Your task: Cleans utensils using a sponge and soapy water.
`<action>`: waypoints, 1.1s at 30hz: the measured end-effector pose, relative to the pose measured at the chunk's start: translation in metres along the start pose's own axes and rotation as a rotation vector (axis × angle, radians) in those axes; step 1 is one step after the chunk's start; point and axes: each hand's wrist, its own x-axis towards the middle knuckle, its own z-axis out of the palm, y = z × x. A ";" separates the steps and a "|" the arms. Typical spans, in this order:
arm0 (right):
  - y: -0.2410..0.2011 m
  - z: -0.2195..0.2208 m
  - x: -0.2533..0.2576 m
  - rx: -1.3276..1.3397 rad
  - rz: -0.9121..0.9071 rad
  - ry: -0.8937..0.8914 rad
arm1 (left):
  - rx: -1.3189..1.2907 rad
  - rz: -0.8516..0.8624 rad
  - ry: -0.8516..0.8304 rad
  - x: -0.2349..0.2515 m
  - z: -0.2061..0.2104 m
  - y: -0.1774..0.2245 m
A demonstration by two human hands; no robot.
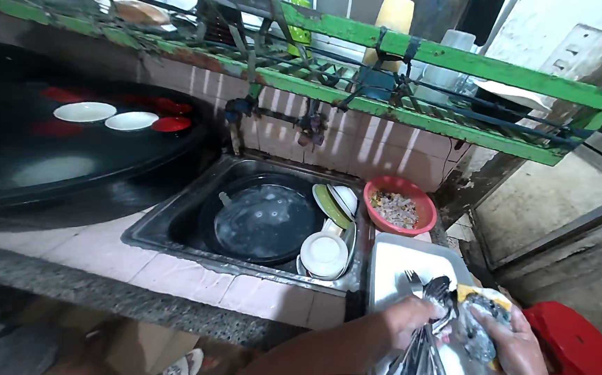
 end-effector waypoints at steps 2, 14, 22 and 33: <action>0.002 -0.006 0.007 0.021 0.000 0.025 | -0.004 0.019 -0.029 0.000 -0.001 0.000; -0.013 -0.010 0.007 -0.003 0.037 -0.127 | 0.120 -0.040 0.095 0.002 0.006 0.004; 0.023 0.033 -0.012 0.083 0.028 -0.092 | 0.301 0.031 0.269 -0.004 0.007 0.010; 0.041 0.021 0.002 -0.268 -0.137 -0.105 | 0.157 0.024 0.212 0.000 0.003 0.006</action>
